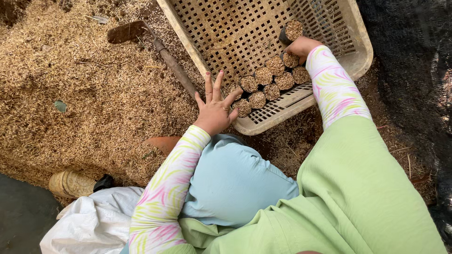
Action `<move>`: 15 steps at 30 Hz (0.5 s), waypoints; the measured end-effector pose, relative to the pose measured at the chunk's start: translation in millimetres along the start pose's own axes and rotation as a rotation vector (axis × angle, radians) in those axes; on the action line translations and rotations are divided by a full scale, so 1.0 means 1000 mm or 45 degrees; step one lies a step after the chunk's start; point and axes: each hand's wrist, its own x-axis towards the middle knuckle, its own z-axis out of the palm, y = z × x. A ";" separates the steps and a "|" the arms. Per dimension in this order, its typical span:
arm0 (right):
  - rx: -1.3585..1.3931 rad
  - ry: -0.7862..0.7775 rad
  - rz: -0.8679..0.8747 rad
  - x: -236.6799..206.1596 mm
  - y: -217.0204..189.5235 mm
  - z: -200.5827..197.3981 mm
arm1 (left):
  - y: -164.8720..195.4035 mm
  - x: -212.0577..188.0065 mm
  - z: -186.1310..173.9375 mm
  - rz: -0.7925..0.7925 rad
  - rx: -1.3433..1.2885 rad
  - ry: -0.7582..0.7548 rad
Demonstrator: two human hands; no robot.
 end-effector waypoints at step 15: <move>0.686 0.492 0.169 0.001 -0.002 -0.020 | 0.002 0.000 -0.002 -0.012 -0.026 -0.004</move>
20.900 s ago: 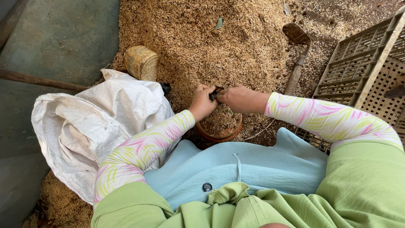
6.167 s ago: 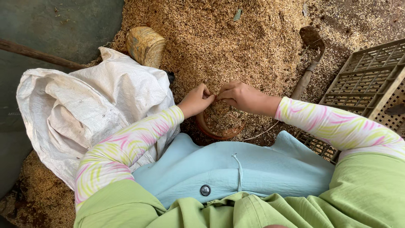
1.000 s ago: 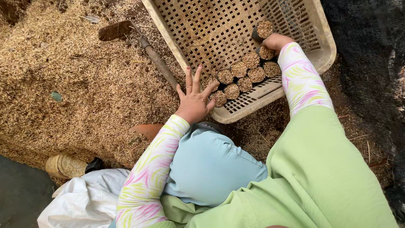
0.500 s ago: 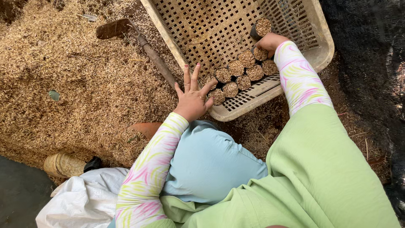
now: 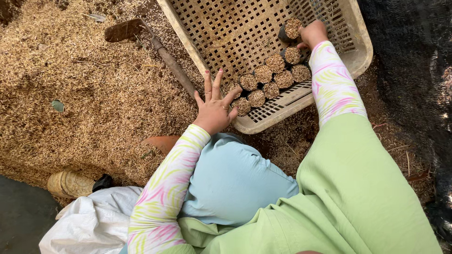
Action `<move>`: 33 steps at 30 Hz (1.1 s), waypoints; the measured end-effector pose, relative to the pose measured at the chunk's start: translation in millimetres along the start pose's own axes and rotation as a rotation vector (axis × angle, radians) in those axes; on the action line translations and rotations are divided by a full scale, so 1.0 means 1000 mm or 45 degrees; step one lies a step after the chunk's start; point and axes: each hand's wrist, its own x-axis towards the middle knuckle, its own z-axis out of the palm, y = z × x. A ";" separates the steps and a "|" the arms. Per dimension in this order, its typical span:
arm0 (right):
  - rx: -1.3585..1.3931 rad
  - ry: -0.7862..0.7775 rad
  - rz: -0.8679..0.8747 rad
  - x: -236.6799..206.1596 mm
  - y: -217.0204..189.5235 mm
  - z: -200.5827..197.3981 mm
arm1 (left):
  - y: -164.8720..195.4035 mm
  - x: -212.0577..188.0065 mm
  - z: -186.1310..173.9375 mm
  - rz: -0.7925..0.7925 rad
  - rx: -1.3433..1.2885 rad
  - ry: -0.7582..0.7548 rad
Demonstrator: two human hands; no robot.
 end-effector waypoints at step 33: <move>-1.254 -0.041 -1.037 -0.003 0.001 -0.004 | 0.002 0.009 0.005 0.003 0.003 0.035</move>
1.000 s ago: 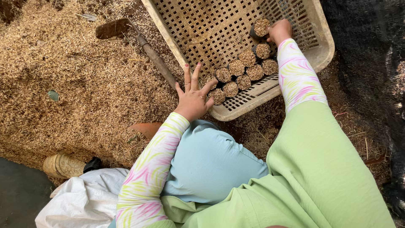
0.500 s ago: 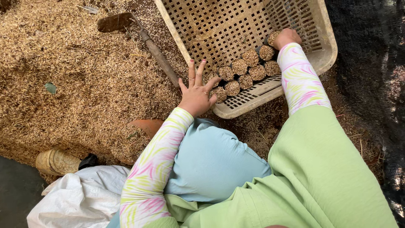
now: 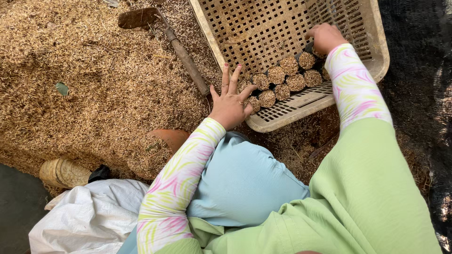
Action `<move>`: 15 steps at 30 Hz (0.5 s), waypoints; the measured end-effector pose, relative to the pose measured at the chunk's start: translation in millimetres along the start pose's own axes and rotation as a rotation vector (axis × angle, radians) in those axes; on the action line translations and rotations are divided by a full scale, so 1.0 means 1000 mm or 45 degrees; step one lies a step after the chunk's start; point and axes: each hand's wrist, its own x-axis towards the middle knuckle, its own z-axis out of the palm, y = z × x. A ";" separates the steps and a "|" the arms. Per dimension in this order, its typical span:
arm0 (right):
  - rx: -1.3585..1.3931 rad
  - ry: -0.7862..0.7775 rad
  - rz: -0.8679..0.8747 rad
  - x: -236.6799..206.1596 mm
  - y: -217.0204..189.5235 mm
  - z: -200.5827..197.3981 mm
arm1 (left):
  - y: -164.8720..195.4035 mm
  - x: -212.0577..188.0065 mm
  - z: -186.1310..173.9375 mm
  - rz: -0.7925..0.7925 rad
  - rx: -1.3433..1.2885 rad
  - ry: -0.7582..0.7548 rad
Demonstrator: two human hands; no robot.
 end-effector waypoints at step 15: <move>-0.111 -0.497 0.212 0.016 -0.001 0.011 | -0.001 -0.003 0.005 0.006 -0.015 0.047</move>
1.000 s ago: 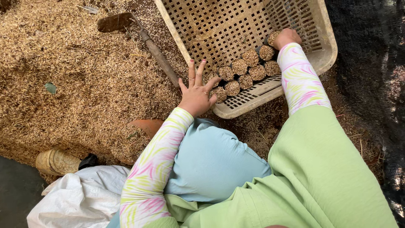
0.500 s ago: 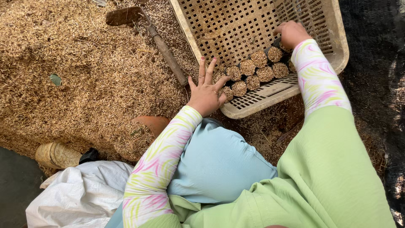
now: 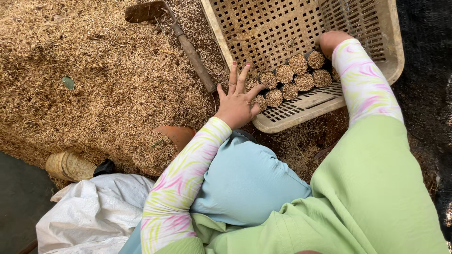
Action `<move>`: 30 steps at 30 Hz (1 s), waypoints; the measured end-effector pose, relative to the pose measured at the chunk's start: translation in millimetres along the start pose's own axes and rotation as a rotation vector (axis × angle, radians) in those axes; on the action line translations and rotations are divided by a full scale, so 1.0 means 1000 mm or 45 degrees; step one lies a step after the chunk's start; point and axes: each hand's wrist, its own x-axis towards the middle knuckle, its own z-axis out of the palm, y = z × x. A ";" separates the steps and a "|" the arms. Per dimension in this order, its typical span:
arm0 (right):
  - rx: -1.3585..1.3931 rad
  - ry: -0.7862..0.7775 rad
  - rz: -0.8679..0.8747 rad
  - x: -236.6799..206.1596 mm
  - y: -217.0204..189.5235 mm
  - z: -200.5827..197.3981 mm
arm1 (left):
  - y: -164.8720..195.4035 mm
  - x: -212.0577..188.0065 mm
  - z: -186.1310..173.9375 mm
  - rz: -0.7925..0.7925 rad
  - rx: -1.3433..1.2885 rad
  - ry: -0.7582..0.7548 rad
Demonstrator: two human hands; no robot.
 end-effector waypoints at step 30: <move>-0.373 1.063 -1.855 -0.180 -0.288 -0.117 | -0.285 -0.362 -0.052 -0.915 -0.250 0.080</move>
